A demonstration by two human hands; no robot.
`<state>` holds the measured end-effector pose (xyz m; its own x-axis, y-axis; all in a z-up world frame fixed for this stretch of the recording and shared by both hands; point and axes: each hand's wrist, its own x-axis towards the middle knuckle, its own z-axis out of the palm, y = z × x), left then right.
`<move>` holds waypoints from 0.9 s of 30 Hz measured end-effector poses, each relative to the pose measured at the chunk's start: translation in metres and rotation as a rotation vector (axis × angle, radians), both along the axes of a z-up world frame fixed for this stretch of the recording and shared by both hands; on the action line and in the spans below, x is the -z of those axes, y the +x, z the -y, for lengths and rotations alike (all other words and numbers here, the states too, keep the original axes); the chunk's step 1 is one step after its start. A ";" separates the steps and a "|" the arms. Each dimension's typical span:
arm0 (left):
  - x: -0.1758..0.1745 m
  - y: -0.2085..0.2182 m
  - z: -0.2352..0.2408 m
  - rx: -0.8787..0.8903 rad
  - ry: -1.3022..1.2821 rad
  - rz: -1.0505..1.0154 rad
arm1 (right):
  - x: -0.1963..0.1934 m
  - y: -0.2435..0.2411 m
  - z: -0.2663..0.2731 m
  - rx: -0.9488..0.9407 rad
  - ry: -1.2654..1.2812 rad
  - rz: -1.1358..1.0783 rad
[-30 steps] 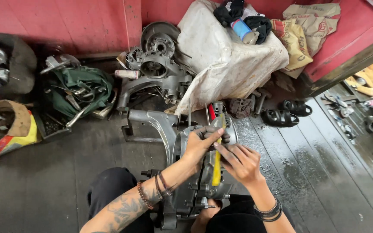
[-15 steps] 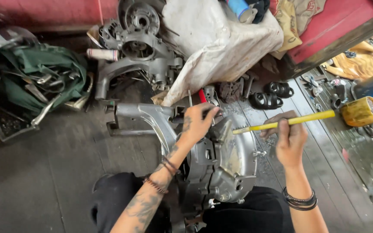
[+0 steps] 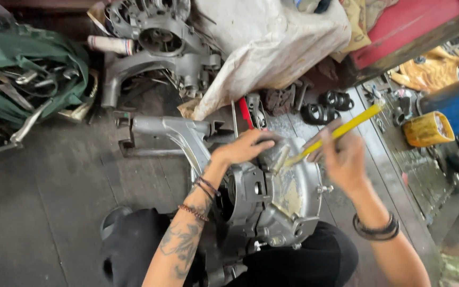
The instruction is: Cleaning a motorcycle engine casing by scrubbing it with a brush to remove dirt.
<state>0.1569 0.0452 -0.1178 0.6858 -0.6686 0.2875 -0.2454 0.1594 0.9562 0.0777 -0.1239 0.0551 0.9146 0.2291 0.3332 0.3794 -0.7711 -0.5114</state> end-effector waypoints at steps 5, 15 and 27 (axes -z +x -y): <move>0.014 0.000 0.002 0.099 -0.279 -0.137 | -0.002 0.007 0.000 -0.028 0.026 -0.039; 0.031 0.004 0.007 0.089 -0.392 -0.187 | -0.004 0.024 0.014 -0.038 0.069 -0.082; 0.032 -0.001 0.007 0.036 -0.395 -0.205 | -0.001 0.024 -0.004 -0.181 -0.116 -0.106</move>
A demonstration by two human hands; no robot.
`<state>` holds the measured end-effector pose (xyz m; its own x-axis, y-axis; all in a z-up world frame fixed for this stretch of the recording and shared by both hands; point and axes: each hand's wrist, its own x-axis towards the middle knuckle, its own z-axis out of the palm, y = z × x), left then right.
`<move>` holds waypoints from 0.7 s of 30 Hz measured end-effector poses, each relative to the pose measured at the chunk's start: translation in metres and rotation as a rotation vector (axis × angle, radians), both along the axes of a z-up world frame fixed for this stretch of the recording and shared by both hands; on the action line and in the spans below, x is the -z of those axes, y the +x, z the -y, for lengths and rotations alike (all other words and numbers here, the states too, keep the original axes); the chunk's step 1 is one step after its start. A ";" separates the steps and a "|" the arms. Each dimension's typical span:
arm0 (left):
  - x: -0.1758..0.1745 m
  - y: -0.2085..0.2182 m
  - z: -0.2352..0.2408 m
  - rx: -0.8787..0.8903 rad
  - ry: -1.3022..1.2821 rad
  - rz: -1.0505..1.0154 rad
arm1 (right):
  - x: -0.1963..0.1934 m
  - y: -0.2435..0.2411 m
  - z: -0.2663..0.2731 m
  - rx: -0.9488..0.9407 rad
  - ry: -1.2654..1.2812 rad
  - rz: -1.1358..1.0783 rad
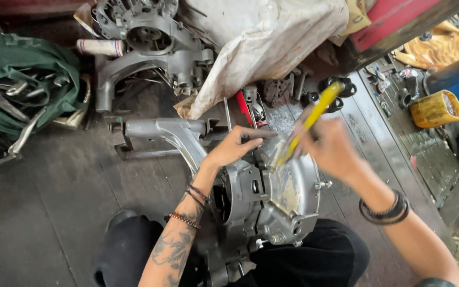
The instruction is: Cleaning a motorcycle engine casing by scrubbing it with a brush to remove dirt.
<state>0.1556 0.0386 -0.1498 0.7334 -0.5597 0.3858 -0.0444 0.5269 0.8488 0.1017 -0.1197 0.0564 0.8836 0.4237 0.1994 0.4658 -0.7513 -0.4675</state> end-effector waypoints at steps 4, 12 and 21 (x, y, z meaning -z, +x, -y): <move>0.002 0.001 -0.002 -0.007 0.000 0.018 | -0.009 -0.001 -0.004 0.044 0.092 -0.025; 0.007 0.000 0.001 0.036 0.007 0.038 | -0.009 0.003 -0.013 -0.012 -0.014 -0.180; -0.001 0.000 -0.003 0.032 0.021 0.038 | -0.005 0.016 -0.002 -0.028 -0.055 -0.248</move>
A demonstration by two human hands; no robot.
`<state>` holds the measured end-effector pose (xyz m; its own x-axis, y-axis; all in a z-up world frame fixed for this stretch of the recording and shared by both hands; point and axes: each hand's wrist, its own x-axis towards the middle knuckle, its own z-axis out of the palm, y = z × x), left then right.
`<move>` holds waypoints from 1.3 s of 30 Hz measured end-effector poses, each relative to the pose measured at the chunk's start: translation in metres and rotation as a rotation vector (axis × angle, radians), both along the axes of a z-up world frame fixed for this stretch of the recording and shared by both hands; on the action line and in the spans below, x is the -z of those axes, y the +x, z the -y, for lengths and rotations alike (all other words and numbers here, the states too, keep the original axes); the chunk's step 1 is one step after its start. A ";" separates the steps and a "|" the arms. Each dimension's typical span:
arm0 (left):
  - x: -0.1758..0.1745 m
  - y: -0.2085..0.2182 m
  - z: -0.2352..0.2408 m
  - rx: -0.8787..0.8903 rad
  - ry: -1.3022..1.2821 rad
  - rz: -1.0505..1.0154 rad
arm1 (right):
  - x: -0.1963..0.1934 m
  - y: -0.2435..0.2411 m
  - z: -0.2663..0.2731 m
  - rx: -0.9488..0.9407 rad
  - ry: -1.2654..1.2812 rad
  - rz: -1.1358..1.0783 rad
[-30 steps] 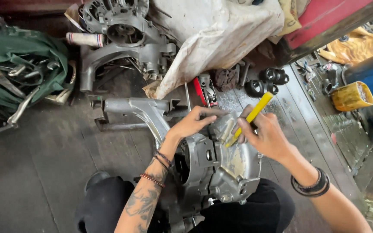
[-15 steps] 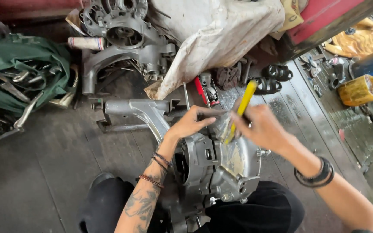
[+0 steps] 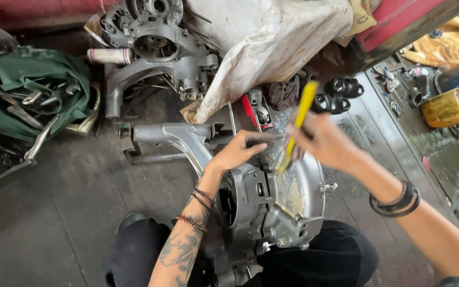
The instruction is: Cleaning a motorcycle engine casing by scrubbing it with a brush to remove dirt.
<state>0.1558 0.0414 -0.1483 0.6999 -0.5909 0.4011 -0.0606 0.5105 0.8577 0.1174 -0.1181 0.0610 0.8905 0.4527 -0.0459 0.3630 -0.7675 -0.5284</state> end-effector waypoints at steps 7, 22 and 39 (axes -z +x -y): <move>0.000 0.000 0.000 -0.002 -0.009 -0.027 | -0.002 -0.006 -0.003 -0.062 -0.011 -0.131; -0.004 -0.001 -0.003 0.006 0.019 -0.026 | 0.013 -0.012 -0.006 -0.009 -0.177 -0.171; -0.018 -0.003 -0.010 0.000 0.002 -0.030 | -0.024 0.015 0.009 0.065 0.061 0.079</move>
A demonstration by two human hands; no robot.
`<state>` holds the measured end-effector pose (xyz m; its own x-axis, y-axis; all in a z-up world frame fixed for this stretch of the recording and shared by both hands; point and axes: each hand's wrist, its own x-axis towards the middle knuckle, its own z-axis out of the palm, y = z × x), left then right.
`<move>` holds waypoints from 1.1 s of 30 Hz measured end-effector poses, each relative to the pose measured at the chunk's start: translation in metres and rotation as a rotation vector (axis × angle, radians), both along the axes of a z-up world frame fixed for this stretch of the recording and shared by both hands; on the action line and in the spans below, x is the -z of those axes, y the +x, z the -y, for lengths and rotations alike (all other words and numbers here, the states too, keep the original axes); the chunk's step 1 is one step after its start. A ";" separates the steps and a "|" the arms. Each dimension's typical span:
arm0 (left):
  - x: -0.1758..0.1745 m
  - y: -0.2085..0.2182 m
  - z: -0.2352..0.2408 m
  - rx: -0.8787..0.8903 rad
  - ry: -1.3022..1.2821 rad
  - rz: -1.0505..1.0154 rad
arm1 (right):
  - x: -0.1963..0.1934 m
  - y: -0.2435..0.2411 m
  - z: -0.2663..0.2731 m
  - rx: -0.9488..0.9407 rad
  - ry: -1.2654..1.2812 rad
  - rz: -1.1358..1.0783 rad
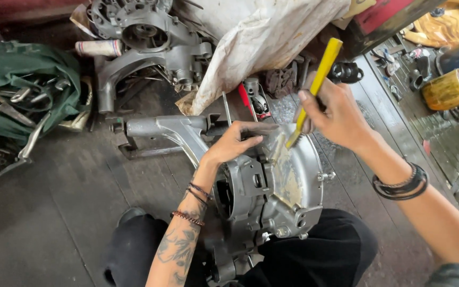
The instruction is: Cleaning a motorcycle engine casing by scrubbing it with a brush to remove dirt.
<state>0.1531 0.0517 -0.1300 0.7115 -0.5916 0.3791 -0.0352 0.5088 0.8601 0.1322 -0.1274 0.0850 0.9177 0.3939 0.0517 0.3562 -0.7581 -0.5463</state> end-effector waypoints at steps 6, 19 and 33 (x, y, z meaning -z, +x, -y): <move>0.019 0.001 0.011 -0.002 -0.058 0.010 | 0.027 -0.013 0.002 -0.017 -0.131 0.002; 0.027 0.006 0.015 0.007 -0.097 0.028 | 0.027 -0.022 -0.019 -0.061 -0.188 -0.174; 0.025 0.003 0.014 -0.008 -0.041 0.084 | 0.013 -0.026 -0.023 -0.063 -0.183 -0.222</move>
